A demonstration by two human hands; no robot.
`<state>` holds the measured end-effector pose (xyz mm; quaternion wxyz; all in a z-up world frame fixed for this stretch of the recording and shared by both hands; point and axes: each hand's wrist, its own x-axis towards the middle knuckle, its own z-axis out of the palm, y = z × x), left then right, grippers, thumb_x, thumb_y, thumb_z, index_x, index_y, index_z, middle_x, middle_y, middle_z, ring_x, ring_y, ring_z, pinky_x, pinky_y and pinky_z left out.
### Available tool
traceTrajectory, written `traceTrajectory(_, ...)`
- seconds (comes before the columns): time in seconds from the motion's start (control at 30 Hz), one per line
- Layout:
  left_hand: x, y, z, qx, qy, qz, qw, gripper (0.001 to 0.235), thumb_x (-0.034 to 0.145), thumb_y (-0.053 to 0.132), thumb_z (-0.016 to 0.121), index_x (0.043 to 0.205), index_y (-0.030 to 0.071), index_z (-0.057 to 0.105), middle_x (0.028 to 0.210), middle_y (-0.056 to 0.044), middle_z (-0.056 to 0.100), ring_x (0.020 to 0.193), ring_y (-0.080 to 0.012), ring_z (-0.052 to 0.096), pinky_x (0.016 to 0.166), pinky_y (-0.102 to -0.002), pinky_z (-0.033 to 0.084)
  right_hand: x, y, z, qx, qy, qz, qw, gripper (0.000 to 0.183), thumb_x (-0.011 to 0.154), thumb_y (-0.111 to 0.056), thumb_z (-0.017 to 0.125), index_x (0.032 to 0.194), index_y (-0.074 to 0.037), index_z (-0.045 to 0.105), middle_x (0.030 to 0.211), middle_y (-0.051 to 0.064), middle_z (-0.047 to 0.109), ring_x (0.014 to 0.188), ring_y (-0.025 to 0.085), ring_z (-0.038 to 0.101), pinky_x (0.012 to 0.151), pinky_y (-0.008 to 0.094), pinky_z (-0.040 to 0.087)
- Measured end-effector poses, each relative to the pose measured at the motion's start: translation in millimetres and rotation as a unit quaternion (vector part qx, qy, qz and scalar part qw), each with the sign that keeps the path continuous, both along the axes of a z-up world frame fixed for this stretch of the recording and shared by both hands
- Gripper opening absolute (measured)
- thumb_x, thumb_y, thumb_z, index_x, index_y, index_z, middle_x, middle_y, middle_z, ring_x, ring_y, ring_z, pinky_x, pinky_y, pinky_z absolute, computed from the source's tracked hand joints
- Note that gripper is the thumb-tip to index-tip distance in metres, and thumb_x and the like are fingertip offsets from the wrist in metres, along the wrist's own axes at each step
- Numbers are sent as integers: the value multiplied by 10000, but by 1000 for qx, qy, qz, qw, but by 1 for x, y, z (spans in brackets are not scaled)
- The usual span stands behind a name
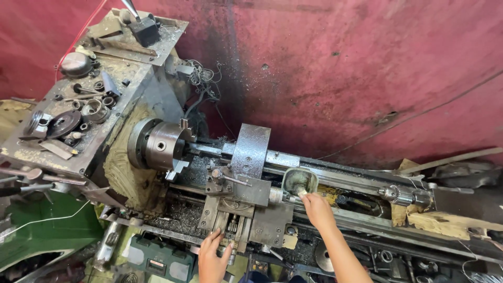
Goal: Operating a manual lathe by applying lubricant to the workpiece and adjusting the carriage position using handwheels.
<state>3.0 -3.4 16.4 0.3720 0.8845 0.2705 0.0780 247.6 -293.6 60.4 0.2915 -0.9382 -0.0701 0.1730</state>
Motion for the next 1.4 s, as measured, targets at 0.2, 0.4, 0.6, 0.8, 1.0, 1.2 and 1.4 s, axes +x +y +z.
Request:
traceTrajectory(0.2, 1, 2, -3, 16, -15, 3, 1000, 445, 840, 411, 763, 1187, 133, 764, 1365, 50, 679, 1288, -183, 590, 1053, -429, 482, -32, -9, 22, 73, 53, 7, 996, 553, 1062, -403, 501, 600, -100, 501, 590, 5, 455, 567, 167, 506, 843, 350, 541)
traceTrajectory(0.4, -3, 0, -15, 43, -64, 8, 997, 439, 825, 389, 784, 1175, 124, 772, 1337, 56, 699, 1239, -181, 622, 1024, -405, 504, -36, -17, 35, 111, 146, -55, 981, 487, 953, -455, 560, 1197, -108, 800, 1205, -15, 813, 966, 191, 808, 826, 331, 585)
traceTrajectory(0.6, 1, 1, -12, 22, -34, 18, 999, 465, 834, 407, 761, 1228, 162, 755, 1359, 55, 686, 1279, -161, 603, 1067, -393, 468, -30, -18, 53, 175, 128, -98, 971, 296, 927, -285, 731, 1151, -125, 839, 672, 3, 588, 602, 136, 467, 612, 293, 356)
traceTrajectory(0.8, 0, 4, -27, 61, -96, 4, 994, 437, 814, 392, 795, 1176, 149, 772, 1323, 24, 705, 1235, -195, 633, 1030, -396, 492, -9, -7, 48, 183, 59, -139, 971, 347, 926, -361, 684, 1137, -114, 808, 793, 52, 751, 759, 171, 702, 713, 317, 494)
traceTrajectory(1.0, 1, -2, 2, 1, -5, 13, 1000, 510, 842, 467, 744, 1259, 174, 740, 1390, 65, 672, 1325, -155, 572, 1098, -430, 454, 9, 10, 60, 113, 66, -149, 980, 365, 937, -438, 616, 1088, -168, 809, 960, 34, 825, 834, 171, 715, 756, 329, 492)
traceTrajectory(1.2, 1, -1, -3, 0, 21, -2, 1000, 547, 868, 468, 701, 1326, 171, 682, 1441, 30, 629, 1374, -187, 518, 1146, -499, 414, 11, 10, 51, 57, 54, -93, 993, 432, 974, -474, 548, 1102, -138, 787, 1032, 32, 815, 974, 219, 741, 866, 369, 511)
traceTrajectory(1.4, 1, -1, 1, 15, -11, 3, 1000, 523, 858, 468, 727, 1268, 144, 728, 1386, 32, 662, 1321, -191, 564, 1084, -450, 454, 11, 8, 25, 26, 102, -51, 993, 488, 1028, -468, 499, 882, -76, 748, 870, 70, 774, 772, 239, 711, 741, 366, 495)
